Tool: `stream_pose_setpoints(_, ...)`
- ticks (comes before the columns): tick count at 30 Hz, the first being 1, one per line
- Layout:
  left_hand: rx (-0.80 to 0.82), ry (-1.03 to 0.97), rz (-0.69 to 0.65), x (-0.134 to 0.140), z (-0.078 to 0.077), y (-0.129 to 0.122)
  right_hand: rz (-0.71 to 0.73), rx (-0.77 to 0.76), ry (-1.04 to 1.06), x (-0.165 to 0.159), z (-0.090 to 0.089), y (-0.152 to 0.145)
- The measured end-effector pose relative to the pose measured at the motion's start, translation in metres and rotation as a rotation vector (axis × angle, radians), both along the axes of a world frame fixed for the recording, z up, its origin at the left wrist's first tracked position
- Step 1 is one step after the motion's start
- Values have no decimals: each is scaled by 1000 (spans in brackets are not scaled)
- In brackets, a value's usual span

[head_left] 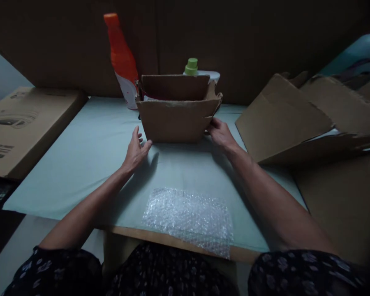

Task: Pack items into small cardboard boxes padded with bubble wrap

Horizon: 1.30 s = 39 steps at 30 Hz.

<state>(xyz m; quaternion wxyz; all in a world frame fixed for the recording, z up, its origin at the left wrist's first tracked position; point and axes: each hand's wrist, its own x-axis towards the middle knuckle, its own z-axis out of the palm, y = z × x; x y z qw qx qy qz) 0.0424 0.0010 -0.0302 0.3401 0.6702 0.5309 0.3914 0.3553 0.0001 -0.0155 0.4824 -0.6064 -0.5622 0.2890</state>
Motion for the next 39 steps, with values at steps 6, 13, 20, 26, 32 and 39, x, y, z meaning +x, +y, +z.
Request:
stream_pose_setpoints(6, 75, 413, -357, -39, -11, -94, 218, -157, -438, 11, -10, -152)
stream_pose_setpoints(13, 153, 369, -416, -20, -13, -149, 319, -18, -623, -40, -19, -236)
stream_pose_setpoints(20, -44, 224, -58, -28, 13, -92, 124, 70, -578, -44, 9, -151)
stream_pose_setpoints(26, -66, 260, -20, -48, -3, -59, 89, 103, -602, -30, -4, -125)
stream_pose_setpoints(32, 57, 331, 79, -37, -17, -79, 121, 14, -639, -34, -35, -142)
stream_pose_setpoints(39, 87, 298, 121, -33, -17, -83, 93, 66, -566, -35, -44, -142)
